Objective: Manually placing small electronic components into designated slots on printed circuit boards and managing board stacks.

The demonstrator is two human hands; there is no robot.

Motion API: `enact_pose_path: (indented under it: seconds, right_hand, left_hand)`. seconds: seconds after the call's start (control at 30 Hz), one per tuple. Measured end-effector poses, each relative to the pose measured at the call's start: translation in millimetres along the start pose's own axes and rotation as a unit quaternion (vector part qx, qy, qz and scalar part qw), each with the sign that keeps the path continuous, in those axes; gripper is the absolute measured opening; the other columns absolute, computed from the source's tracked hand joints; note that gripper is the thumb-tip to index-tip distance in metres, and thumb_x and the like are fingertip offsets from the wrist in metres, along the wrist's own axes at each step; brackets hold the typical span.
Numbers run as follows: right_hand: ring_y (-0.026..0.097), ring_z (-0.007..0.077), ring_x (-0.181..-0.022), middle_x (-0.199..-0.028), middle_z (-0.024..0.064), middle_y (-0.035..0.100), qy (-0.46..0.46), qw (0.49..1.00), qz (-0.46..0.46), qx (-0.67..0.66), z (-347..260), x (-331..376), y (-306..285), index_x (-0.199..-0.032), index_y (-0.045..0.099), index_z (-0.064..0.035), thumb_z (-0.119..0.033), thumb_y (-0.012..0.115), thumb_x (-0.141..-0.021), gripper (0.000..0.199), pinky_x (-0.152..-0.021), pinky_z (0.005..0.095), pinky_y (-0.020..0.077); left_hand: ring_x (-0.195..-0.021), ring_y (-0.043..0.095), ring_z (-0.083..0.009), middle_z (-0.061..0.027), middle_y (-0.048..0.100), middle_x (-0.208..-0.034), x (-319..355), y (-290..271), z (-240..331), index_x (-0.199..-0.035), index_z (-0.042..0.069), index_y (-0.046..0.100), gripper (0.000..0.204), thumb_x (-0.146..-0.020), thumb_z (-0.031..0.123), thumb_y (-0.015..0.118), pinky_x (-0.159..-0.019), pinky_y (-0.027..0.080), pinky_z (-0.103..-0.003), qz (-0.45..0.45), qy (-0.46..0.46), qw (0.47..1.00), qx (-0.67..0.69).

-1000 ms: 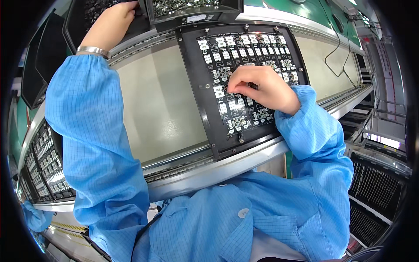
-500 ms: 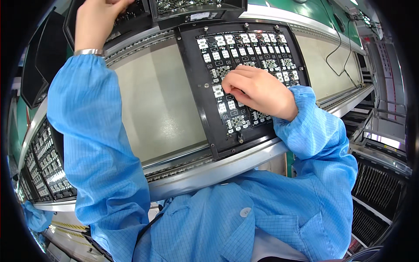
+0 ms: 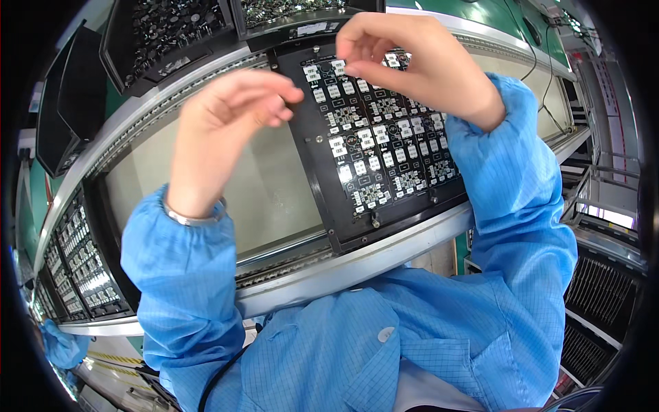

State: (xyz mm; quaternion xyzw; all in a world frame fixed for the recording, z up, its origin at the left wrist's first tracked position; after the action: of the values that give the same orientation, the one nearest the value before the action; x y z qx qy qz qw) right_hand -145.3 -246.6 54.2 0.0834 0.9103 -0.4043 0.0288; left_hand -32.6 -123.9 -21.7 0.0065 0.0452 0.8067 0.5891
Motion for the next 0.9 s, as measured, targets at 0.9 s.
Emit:
enact_pose_path:
  seconds: [0.9]
  right_hand:
    - [0.065, 0.0372, -0.079, -0.079, 0.0241, 0.064, -0.027, 0.958, 0.107, 0.265, 68.8, -110.4, 2.4, -0.078, 0.068, 0.0021, -0.009, 0.06, -0.074, 0.014, -0.072, 0.0421, 0.0522]
  left_hand:
    - [-0.084, 0.057, -0.0214, -0.0001, 0.066, -0.08, -5.5, 79.5, -12.0, -0.107, 0.012, 0.064, 0.04, -0.07, -0.002, 0.066, -0.077, 0.043, -0.033, -0.096, 0.211, 0.876, -0.424]
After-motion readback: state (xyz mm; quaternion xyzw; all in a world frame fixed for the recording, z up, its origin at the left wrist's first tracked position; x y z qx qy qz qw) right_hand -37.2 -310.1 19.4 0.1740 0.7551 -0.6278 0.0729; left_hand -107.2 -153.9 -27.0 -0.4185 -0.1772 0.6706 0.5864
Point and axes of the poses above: each hand's wrist, its own x-axis away from the middle knuckle, its own y-axis out of the palm, z = x × y, the point moved 7 cm from there along -x, towards the middle knuckle
